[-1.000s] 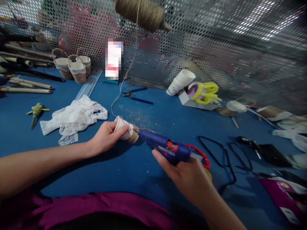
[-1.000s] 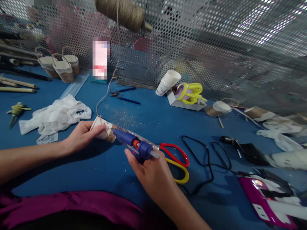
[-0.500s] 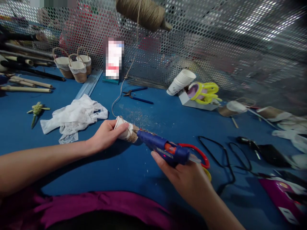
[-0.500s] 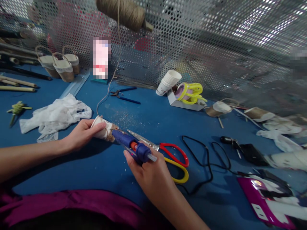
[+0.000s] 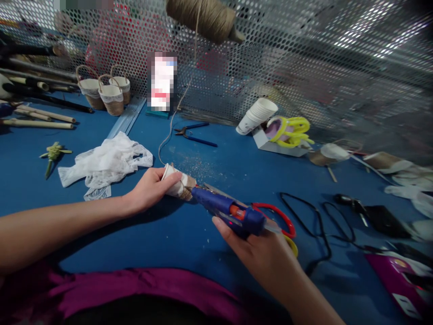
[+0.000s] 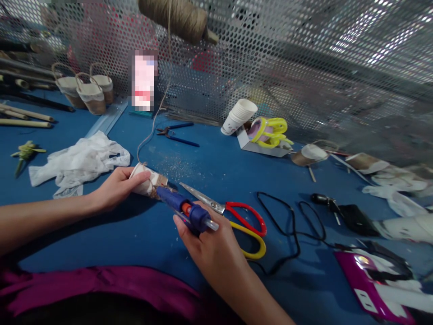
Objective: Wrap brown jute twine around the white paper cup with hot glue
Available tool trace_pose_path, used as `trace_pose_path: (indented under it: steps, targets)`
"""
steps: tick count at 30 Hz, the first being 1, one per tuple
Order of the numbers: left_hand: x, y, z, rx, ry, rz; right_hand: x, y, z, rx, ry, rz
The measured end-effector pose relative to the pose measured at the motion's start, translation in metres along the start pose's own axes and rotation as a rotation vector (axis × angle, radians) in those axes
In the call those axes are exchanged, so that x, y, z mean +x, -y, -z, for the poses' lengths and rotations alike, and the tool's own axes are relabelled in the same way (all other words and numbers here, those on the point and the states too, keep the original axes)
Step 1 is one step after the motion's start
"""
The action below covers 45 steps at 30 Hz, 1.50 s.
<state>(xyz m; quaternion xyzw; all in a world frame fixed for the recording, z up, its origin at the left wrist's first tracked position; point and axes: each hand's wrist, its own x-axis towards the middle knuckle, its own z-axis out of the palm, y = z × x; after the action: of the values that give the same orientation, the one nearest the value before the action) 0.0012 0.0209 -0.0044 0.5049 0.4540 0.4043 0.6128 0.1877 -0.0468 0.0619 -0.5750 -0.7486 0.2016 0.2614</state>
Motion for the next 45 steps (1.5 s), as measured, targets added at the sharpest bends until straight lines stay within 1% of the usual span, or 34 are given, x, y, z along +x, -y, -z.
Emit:
trace_pose_path:
  steps: [7, 10, 14, 19, 22, 26, 29, 33, 39, 41, 45]
  targets:
    - [0.000, 0.002, 0.000, 0.026, -0.006, 0.003, -0.002, -0.002, 0.001, -0.117, -0.019, 0.034]
    - [0.001, 0.004, 0.001, 0.047, 0.006, -0.014, -0.002, -0.003, 0.001, -0.111, -0.011, 0.022]
    - [-0.002, 0.002, 0.001, 0.140, 0.027, -0.066, -0.003, -0.009, 0.001, -0.035, 0.013, 0.017]
    - [-0.007, -0.003, 0.001, 0.277, 0.026, -0.120, -0.004, -0.017, 0.002, -0.090, 0.020, 0.074]
    - [-0.008, -0.003, 0.001, 0.326, 0.028, -0.164, -0.002, -0.015, 0.005, -0.124, 0.029, 0.088]
    - [-0.010, 0.000, 0.003, 0.391, 0.044, -0.233, 0.000, -0.012, 0.007, -0.144, 0.029, 0.056]
    - [-0.011, 0.001, 0.004, 0.441, 0.049, -0.278, 0.000, -0.013, 0.006, -0.173, 0.040, 0.065]
    - [-0.013, -0.002, 0.004, 0.491, 0.065, -0.362, 0.000, -0.015, 0.005, -0.186, 0.028, 0.063]
    - [-0.015, -0.007, 0.003, 0.533, 0.090, -0.485, -0.001, -0.017, 0.005, -0.152, 0.040, 0.009]
    - [-0.014, -0.006, 0.004, 0.527, 0.084, -0.472, -0.001, -0.016, 0.005, -0.131, 0.054, -0.003]
    - [-0.011, -0.001, 0.006, 0.480, 0.075, -0.357, -0.002, -0.014, 0.005, -0.106, 0.062, 0.008]
